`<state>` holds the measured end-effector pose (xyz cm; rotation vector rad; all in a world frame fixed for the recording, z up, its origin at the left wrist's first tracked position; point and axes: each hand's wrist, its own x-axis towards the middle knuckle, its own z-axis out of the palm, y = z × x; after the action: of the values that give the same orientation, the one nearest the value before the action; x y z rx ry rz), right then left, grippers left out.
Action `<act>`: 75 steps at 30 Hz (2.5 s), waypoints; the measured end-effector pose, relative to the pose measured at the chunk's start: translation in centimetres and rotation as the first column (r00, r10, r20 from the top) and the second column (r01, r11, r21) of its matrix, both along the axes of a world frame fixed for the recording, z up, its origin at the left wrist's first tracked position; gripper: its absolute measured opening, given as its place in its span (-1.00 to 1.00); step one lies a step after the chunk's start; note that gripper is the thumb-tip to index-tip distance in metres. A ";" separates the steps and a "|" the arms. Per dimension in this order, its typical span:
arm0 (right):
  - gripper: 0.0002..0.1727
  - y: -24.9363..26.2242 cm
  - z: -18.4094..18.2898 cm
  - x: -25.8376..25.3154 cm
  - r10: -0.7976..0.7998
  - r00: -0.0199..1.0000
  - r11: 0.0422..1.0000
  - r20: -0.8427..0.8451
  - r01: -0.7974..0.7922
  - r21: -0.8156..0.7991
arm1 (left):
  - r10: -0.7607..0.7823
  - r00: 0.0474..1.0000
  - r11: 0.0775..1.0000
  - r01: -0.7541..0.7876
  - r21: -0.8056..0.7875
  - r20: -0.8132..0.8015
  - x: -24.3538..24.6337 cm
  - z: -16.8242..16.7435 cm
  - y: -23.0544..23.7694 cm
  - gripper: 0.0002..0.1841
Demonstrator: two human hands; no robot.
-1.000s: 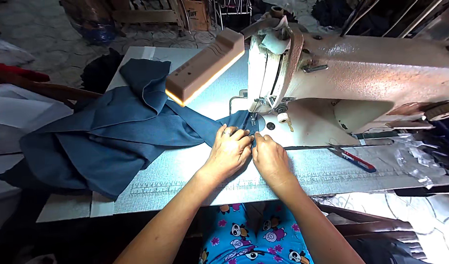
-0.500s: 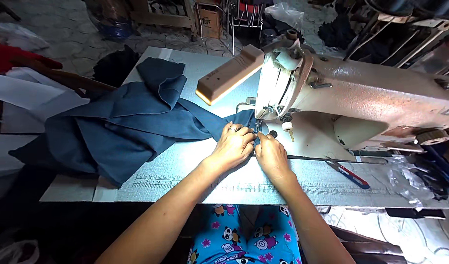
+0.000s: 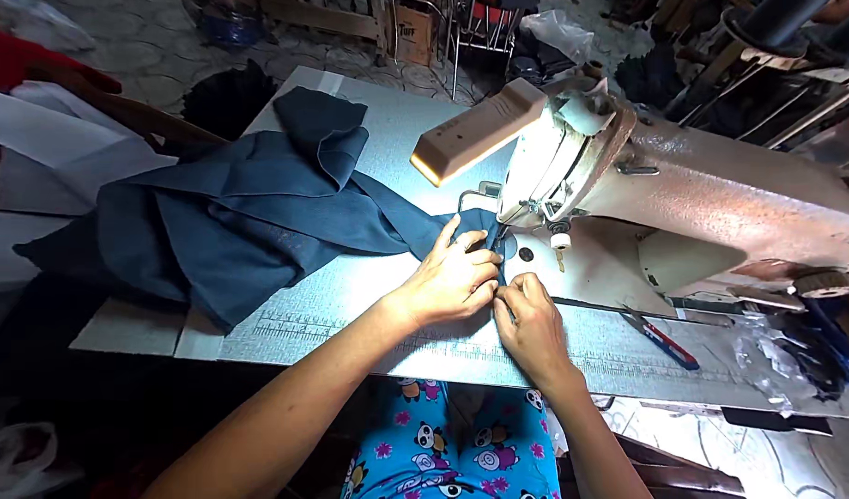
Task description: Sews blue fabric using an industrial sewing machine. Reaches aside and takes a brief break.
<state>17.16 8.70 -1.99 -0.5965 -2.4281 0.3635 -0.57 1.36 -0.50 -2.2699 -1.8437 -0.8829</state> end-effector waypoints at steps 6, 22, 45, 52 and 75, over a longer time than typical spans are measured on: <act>-0.72 0.2 1.3 1.0 -0.061 0.997 0.983 -0.037 0.054 -0.176 | 0.073 0.986 0.985 -0.047 -0.165 0.153 0.0 -1.2 0.0 -0.53; -0.64 -2.7 4.0 -2.3 -0.261 0.928 0.872 0.267 0.345 -0.346 | 0.055 0.987 0.981 -0.026 -0.190 0.150 1.4 -0.7 -1.0 -0.53; -0.70 1.2 4.4 -3.6 -0.095 0.951 0.883 0.294 0.216 -0.416 | 0.144 0.972 0.948 -0.081 -0.308 0.187 1.0 0.5 0.1 -0.60; -0.66 1.6 3.9 -4.4 -0.166 0.933 0.895 0.320 0.279 -0.348 | 0.161 0.932 0.986 -0.135 -0.103 0.323 -1.3 0.8 2.0 -0.63; -0.80 -0.4 3.4 1.5 -0.080 0.992 0.779 0.096 0.122 -0.615 | 0.090 0.995 0.979 -0.095 0.181 0.034 3.0 1.4 -3.4 -0.75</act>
<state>18.65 8.35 1.45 -1.0254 -2.2946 1.1420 2.48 -2.03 0.92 -2.0574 -1.7812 -1.0248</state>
